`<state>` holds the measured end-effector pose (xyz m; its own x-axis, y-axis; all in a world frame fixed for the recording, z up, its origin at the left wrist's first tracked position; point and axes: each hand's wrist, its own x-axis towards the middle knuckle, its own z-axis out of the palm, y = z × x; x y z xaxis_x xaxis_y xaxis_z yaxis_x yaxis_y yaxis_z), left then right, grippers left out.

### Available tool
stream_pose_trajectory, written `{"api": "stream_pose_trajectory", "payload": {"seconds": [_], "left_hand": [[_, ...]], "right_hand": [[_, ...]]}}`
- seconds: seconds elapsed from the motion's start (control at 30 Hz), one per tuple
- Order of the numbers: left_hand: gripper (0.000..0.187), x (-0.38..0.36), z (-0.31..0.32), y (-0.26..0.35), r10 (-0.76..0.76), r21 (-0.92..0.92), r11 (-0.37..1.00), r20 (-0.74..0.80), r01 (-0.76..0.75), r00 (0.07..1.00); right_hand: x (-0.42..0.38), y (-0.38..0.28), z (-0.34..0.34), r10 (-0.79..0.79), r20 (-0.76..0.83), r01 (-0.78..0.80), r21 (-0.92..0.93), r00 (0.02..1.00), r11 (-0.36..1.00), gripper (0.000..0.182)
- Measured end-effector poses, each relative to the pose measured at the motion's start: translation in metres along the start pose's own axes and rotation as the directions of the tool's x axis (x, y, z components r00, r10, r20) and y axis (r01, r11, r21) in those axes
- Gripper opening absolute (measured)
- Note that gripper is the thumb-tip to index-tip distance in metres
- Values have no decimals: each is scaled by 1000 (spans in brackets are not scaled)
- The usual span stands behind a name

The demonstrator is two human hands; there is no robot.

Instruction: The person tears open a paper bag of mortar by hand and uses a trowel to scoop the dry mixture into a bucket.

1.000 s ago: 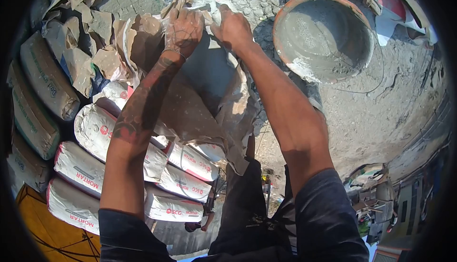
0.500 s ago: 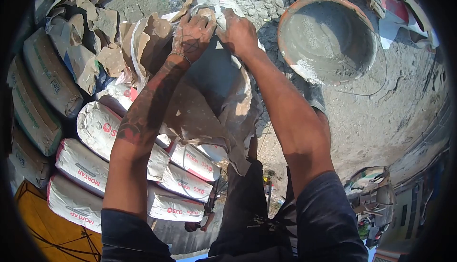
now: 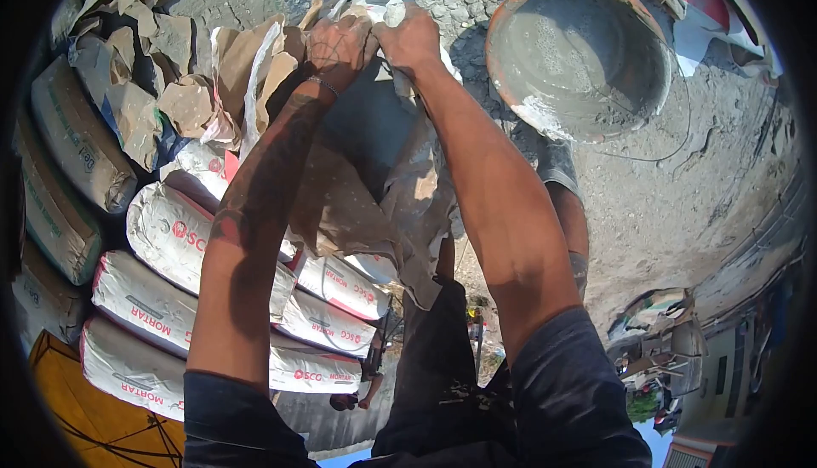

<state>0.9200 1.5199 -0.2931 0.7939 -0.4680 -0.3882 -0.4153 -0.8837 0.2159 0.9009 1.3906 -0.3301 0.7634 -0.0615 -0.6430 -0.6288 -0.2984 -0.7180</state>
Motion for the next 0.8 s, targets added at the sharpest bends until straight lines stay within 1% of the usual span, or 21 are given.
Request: {"api": "stream_pose_trajectory", "payload": {"seconds": [0.03, 0.07, 0.1, 0.17, 0.2, 0.27, 0.3, 0.37, 0.4, 0.43, 0.47, 0.5, 0.53, 0.57, 0.6, 0.63, 0.67, 0.7, 0.73, 0.77, 0.8], "left_hand": [[18, 0, -2, -1, -18, -20, 1000, -33, 17, 999], [19, 0, -3, -2, 16, -64, 998, -42, -19, 999], [19, 0, -4, -3, 17, -62, 998, -42, -20, 999], [21, 1, -7, -2, -19, -91, 996, -40, 15, 999], [21, 2, -9, -6, -22, -88, 996, -43, 18, 999], [23, 3, -16, -16, -242, -95, 969, -176, 228, 954], [23, 7, -21, -29, -247, -93, 968, -177, 233, 953], [24, 18, -35, -55, -391, -127, 920, -206, 372, 897], [26, 17, -51, -48, -409, -203, 894, -7, 399, 913], [26, 7, -54, -37, -410, -193, 895, -6, 401, 912], [25, -1, -55, -23, -165, -63, 986, -158, 157, 973], [25, -7, -51, -17, 105, 98, 992, -271, -81, 957], [23, -14, -42, -24, 102, 287, 956, -114, -66, 988], [23, -16, -34, -37, 98, 286, 956, -124, -59, 987], [23, -14, -36, -42, 113, 312, 946, -53, -91, 992], [23, -11, -35, -45, 128, 333, 934, 17, -126, 992], [23, -7, -33, -49, 34, 212, 975, 131, -61, 991], [23, -7, -28, -59, 23, 211, 976, 124, -49, 992], [24, -9, -23, -70, 7, 105, 994, 108, -19, 994], [25, -10, -14, -76, -7, -11, 1000, 88, 8, 996], [27, -4, -35, -60, -158, -33, 985, 247, 171, 956]], "right_hand": [[3, 5, 2, 7, 2, -7, 3, 1000, 1000, 40], [1, 2, 0, 13, 21, -15, 73, 1000, 997, 38], [4, 6, 3, 12, 21, -14, 75, 1000, 997, 38], [9, 12, 4, -135, 71, 147, -214, 988, 966, 36], [9, 12, 3, -140, 72, 152, -213, 988, 965, 36], [-1, -1, -5, 31, 44, -33, 36, 999, 999, 35], [-1, 2, -2, 28, 49, -30, 36, 998, 999, 35], [-4, 10, 7, 40, -27, -38, 73, 999, 997, 36], [-14, -8, -3, 103, -7, -102, 107, 995, 989, 38], [-11, -4, 0, 144, -22, -143, 36, 989, 989, 39], [-11, 0, 1, 86, -2, -86, 99, 996, 991, 41], [-11, 4, -1, 27, 14, -28, 156, 1000, 987, 42], [-11, -1, -6, 15, 10, -17, 151, 1000, 988, 42], [-13, -4, -10, -20, 33, 19, 17, 999, 1000, 43], [-12, -3, -14, -51, 58, 57, -118, 997, 991, 44], [-9, -1, -20, -59, 55, 66, -129, 997, 989, 44], [-8, 1, -23, -74, 130, 96, -173, 989, 980, 45], [-6, 4, -25, -89, 210, 134, -212, 974, 968, 45], [-13, -1, -33, -115, 248, 169, -209, 962, 963, 45], [-20, 2, -37, -115, 251, 172, -219, 961, 960, 45], [-25, 9, -42, -124, 175, 163, -230, 977, 960, 42]]}}
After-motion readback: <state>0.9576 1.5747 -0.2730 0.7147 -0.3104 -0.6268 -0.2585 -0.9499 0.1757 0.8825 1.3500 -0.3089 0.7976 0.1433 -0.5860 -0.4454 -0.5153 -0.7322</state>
